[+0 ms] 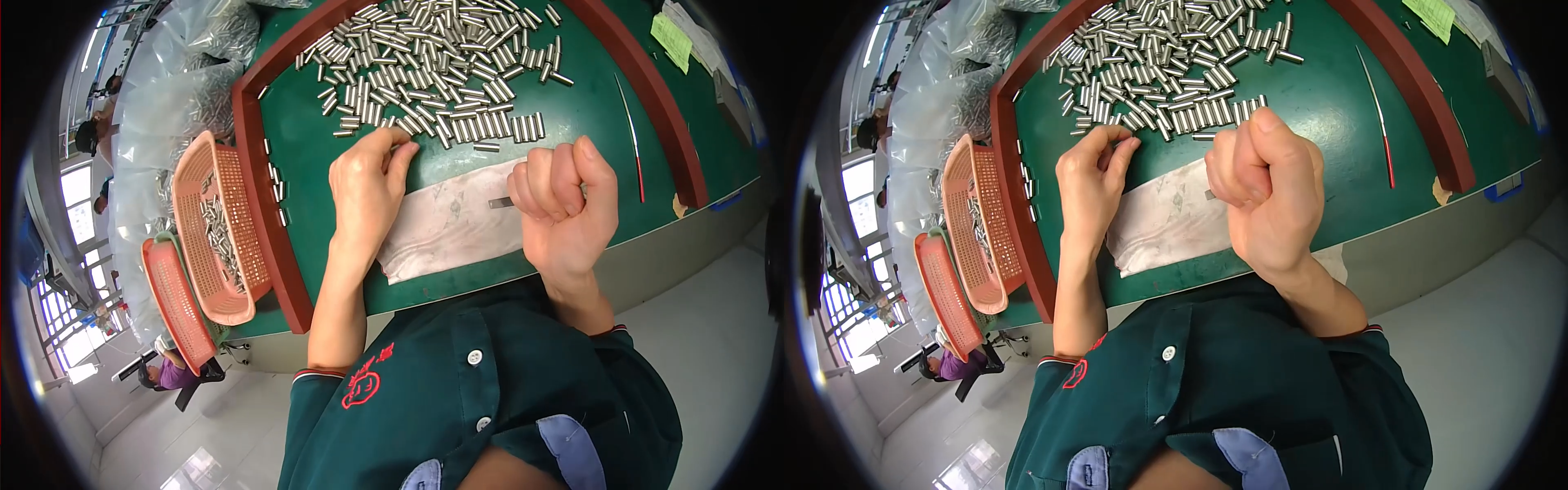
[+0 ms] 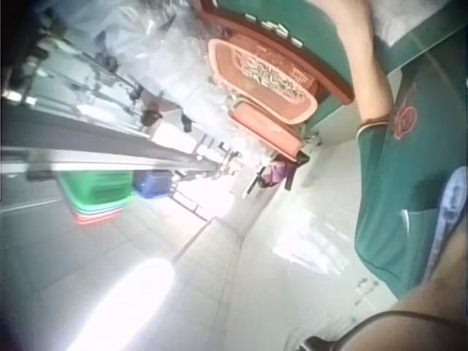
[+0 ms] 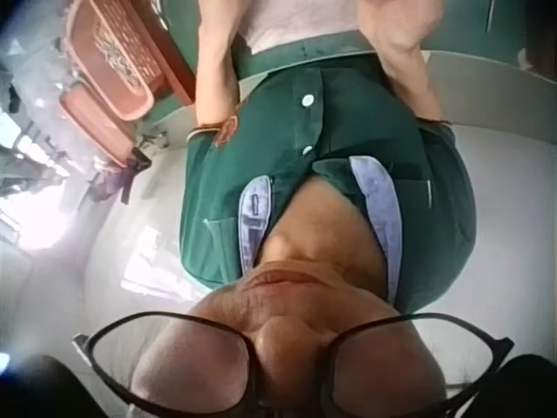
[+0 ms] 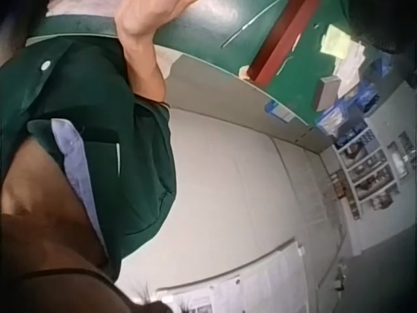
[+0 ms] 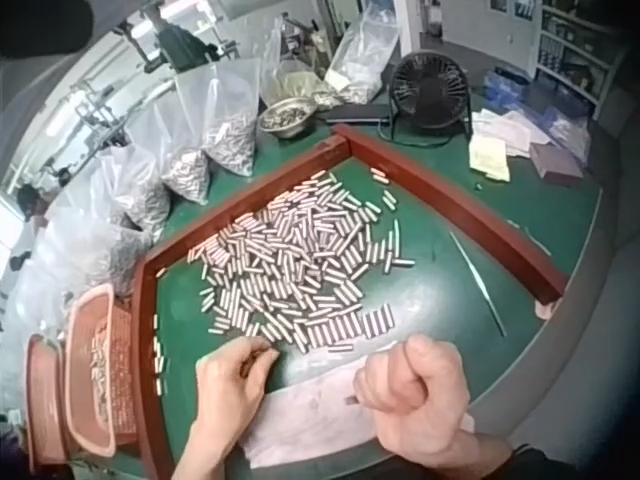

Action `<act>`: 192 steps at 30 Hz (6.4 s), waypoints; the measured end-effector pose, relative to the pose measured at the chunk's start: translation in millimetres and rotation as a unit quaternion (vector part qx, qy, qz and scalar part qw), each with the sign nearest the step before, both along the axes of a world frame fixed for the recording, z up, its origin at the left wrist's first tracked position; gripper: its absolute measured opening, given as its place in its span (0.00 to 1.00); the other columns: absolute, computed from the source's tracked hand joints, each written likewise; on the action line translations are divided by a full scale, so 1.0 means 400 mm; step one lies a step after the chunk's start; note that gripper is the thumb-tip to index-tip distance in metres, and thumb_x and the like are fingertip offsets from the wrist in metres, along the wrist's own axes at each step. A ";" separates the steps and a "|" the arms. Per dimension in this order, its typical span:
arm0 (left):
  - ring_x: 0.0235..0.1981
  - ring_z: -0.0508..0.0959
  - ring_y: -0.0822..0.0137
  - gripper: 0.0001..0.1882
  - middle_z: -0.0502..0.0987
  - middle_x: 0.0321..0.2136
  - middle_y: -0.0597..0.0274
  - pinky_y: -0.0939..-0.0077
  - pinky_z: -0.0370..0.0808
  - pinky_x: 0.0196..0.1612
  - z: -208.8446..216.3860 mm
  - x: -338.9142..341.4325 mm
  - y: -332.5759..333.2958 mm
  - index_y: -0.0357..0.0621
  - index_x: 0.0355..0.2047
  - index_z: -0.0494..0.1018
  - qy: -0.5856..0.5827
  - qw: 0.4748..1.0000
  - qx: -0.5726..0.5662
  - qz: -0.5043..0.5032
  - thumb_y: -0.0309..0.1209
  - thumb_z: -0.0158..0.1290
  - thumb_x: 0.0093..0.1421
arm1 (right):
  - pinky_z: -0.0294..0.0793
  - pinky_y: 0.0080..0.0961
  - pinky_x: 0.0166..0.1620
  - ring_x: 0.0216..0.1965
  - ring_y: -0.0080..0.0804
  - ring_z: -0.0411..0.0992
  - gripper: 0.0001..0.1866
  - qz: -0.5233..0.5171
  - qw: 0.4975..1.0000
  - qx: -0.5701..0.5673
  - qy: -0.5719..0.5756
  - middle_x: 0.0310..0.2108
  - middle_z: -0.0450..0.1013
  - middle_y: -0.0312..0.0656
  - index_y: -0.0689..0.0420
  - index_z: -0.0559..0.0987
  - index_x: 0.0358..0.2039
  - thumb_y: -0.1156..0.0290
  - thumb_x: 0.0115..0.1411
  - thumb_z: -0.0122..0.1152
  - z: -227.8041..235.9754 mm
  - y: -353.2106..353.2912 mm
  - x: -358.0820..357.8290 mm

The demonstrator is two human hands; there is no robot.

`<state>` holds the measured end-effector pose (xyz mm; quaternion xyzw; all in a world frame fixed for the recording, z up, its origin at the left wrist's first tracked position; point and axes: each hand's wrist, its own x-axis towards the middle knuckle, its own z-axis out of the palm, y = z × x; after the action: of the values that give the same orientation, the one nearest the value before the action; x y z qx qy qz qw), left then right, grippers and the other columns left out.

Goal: The recorder is assembling small metal cylinders by inserting components using a thin hand tool.

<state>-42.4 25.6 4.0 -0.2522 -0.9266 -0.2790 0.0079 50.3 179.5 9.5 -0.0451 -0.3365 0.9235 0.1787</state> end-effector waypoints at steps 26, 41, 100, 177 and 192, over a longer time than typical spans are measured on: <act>0.12 0.66 0.64 0.04 0.66 0.12 0.59 0.72 0.63 0.17 0.026 0.105 0.018 0.38 0.21 0.71 -0.139 0.989 0.006 -0.056 0.24 0.55 0.42 | 0.42 0.18 0.16 0.10 0.18 0.40 0.23 -0.033 0.999 -0.013 -0.033 0.06 0.48 0.29 0.50 0.52 0.08 0.64 0.60 0.31 -0.013 -0.026 -0.039; 0.12 0.66 0.64 0.04 0.67 0.13 0.60 0.73 0.62 0.17 -0.004 0.102 0.002 0.39 0.19 0.71 -0.174 0.981 0.064 -0.062 0.22 0.56 0.43 | 0.41 0.18 0.15 0.10 0.17 0.39 0.23 0.004 0.998 0.029 -0.054 0.06 0.47 0.29 0.50 0.52 0.08 0.64 0.60 0.33 -0.010 -0.047 -0.054; 0.16 0.57 0.85 0.03 0.62 0.13 0.74 0.89 0.54 0.18 0.032 0.049 0.046 0.36 0.25 0.74 -0.173 0.971 0.149 -0.072 0.19 0.54 0.47 | 0.43 0.19 0.17 0.10 0.18 0.39 0.23 -0.047 0.999 0.003 -0.005 0.06 0.46 0.29 0.50 0.51 0.07 0.64 0.60 0.31 0.022 0.010 -0.002; 0.13 0.68 0.60 0.05 0.68 0.12 0.58 0.72 0.63 0.17 -0.022 0.127 -0.018 0.38 0.17 0.71 -0.155 0.980 0.113 -0.056 0.22 0.57 0.42 | 0.42 0.19 0.16 0.10 0.18 0.40 0.23 0.019 0.996 0.033 -0.075 0.07 0.46 0.29 0.50 0.52 0.07 0.64 0.60 0.32 -0.008 -0.065 -0.044; 0.16 0.70 0.55 0.05 0.69 0.14 0.56 0.69 0.66 0.19 -0.020 0.115 -0.022 0.39 0.17 0.69 -0.150 0.979 0.091 -0.105 0.21 0.55 0.41 | 0.43 0.21 0.18 0.11 0.20 0.43 0.24 0.003 0.981 0.150 -0.120 0.07 0.48 0.31 0.53 0.52 0.06 0.66 0.59 0.37 0.019 -0.098 -0.037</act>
<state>3.7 16.6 -4.1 -0.3011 -0.8566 -0.3958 -0.1379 35.3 140.2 17.1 -0.1275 -0.4903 0.8509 0.1391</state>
